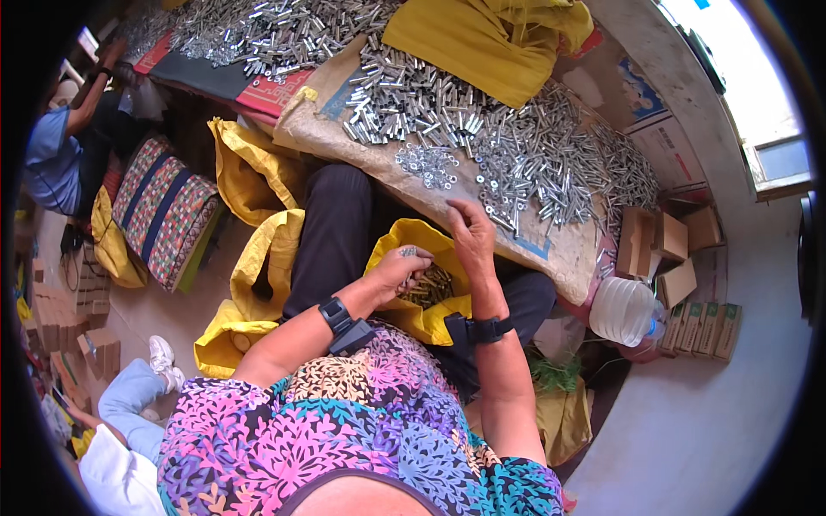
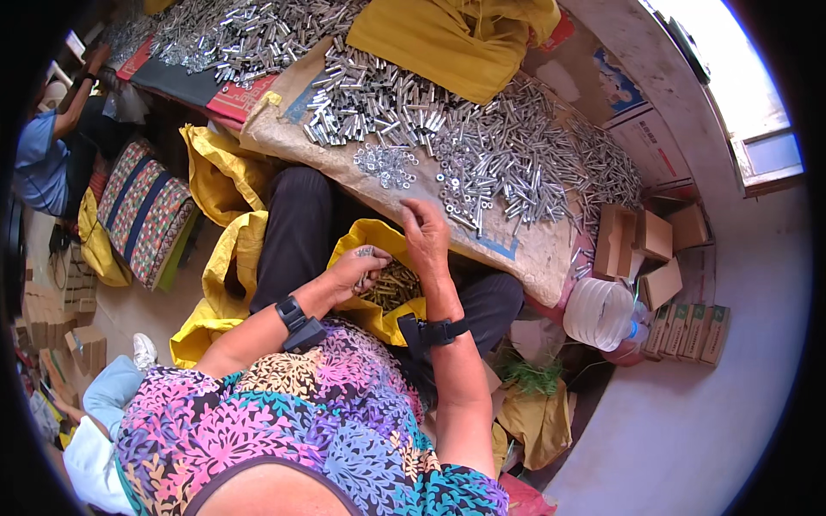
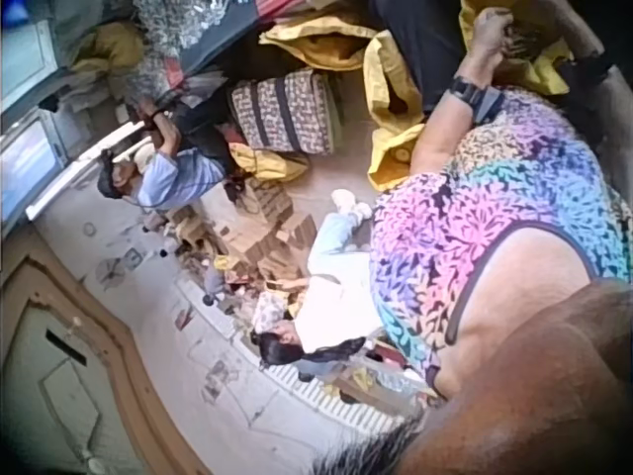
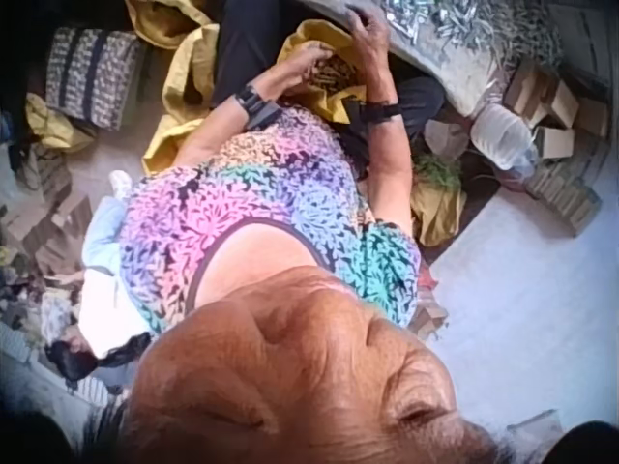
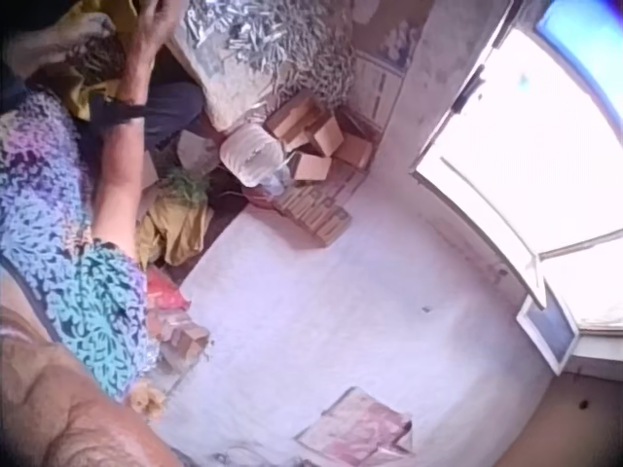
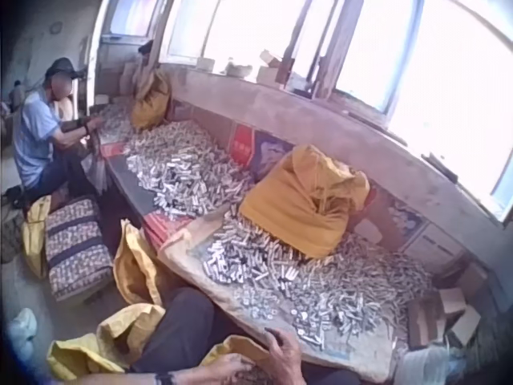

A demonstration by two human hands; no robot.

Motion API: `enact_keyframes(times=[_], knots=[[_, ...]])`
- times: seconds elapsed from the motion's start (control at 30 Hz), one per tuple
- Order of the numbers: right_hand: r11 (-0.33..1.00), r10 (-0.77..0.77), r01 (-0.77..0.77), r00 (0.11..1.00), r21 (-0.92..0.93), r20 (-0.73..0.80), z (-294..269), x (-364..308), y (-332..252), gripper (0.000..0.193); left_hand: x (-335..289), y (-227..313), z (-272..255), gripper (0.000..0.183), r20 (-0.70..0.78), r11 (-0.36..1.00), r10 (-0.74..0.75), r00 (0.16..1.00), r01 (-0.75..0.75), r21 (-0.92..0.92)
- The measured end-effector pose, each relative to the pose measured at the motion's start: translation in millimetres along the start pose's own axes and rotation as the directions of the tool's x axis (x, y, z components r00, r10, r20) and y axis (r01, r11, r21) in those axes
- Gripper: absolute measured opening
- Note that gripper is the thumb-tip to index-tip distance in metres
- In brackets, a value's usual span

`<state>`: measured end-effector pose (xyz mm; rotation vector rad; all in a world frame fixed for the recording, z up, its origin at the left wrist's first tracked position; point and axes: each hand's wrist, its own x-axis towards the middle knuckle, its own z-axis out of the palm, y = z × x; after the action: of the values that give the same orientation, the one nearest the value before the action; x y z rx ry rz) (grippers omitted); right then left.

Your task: Sort and assemble small metal pins and washers from bulk bags and tables.

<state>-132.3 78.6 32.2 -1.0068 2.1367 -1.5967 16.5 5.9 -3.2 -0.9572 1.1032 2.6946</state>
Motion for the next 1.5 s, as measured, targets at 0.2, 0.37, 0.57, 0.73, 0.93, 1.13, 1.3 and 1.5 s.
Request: enact_keyframes(times=[0.2, 0.37, 0.57, 0.73, 0.93, 1.13, 1.3, 1.5], knots=[[0.996, 0.091, -0.082, 0.929, -0.039, 0.359, 5.7, -13.9, -23.2, 0.013, 0.5, 11.2, -11.0, 0.011, 0.148, 0.992, 0.021, 0.989, -0.003, -0.124], [0.998, 0.014, 0.014, 0.915, -0.067, 0.403, 0.1, -17.7, -15.0, 0.012, 1.6, 18.7, -13.5, 0.009, 0.236, 0.976, 0.019, 0.972, 0.033, -0.214], [0.991, 0.116, -0.132, 0.937, 0.026, 0.331, -5.0, -20.9, -16.3, 0.008, 9.1, 13.7, -19.2, 0.017, 0.281, 0.934, 0.036, 0.959, 0.068, -0.352], [0.996, -0.063, 0.072, 0.985, -0.05, 0.16, -3.4, -18.5, -23.6, 0.009, 10.4, 14.3, -17.3, 0.018, 0.187, 0.899, 0.018, 0.982, 0.065, -0.432], [0.95, -0.182, 0.178, 0.983, -0.256, 0.005, -4.1, 13.0, -16.1, 0.007, 14.0, 16.7, -16.1, 0.012, 0.149, 0.826, 0.023, 0.989, 0.065, -0.56], [0.656, -0.316, 0.24, 0.948, -0.716, 0.029, -3.0, 64.4, -5.2, 0.012, 16.2, 14.0, -18.3, 0.011, 0.135, 0.809, 0.054, 0.989, 0.036, -0.586], [0.621, -0.289, 0.212, 0.957, -0.755, 0.03, 1.0, 61.7, 4.5, 0.008, 10.9, 12.1, -18.3, 0.011, 0.094, 0.824, 0.046, 0.994, 0.016, -0.567], [0.674, -0.28, 0.2, 0.96, -0.711, 0.005, -8.1, 53.2, 8.9, 0.01, 4.3, 11.9, -14.1, 0.011, 0.112, 0.833, 0.073, 0.991, 0.001, -0.553]])
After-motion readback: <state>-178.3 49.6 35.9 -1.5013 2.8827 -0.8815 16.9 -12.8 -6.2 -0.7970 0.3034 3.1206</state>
